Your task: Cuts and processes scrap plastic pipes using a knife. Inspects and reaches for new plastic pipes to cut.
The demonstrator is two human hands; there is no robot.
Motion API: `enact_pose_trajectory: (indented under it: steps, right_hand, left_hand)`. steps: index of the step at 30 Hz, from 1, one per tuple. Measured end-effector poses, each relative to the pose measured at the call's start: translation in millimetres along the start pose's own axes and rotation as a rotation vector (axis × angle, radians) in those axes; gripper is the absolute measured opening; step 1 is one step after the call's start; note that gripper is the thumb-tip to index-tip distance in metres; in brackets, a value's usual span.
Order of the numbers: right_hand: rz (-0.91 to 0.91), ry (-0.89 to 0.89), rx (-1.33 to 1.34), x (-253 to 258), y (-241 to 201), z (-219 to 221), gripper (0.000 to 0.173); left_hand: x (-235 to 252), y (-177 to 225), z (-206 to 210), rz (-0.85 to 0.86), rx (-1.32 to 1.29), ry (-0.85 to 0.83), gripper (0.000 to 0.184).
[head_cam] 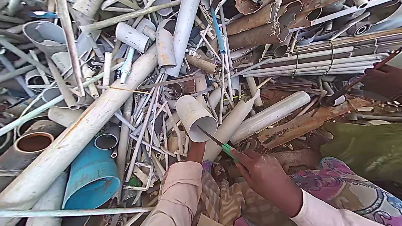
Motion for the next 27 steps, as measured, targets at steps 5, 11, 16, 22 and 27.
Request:
enact_pose_trajectory:
  steps: [5, 11, 16, 22, 27]
  right_hand:
    - [0.015, -0.179, -0.040, 5, 2, 7, 0.034]
    - [0.193, -0.575, -0.092, 24, 34, 26, 0.040]
    - [0.195, -0.309, -0.212, 34, 38, 28, 0.041]
    - [0.264, -0.662, 0.125, 37, 32, 42, 0.040]
    - [0.273, -0.651, 0.017, 45, 33, 49, 0.040]
  left_hand:
    - [96, -49, 17, 0.227, -1.345, -0.067, 0.071]
    - [94, -43, 27, 0.145, -1.329, -0.039, 0.062]
    - [90, -42, 40, 0.064, -1.294, -0.137, 0.065]
    - [89, -47, 34, 0.022, -1.268, -0.101, 0.065]
    - [90, -50, 37, -0.011, -1.280, -0.119, 0.068]
Point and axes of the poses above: each hand's wrist, its own x-axis towards the middle knuckle, its own z-axis out of the palm, y = z × x, the point moved 7 cm from there along x, towards the middle knuckle, and after that the axes turned 5 degrees about -x, right-handed, at the moved point
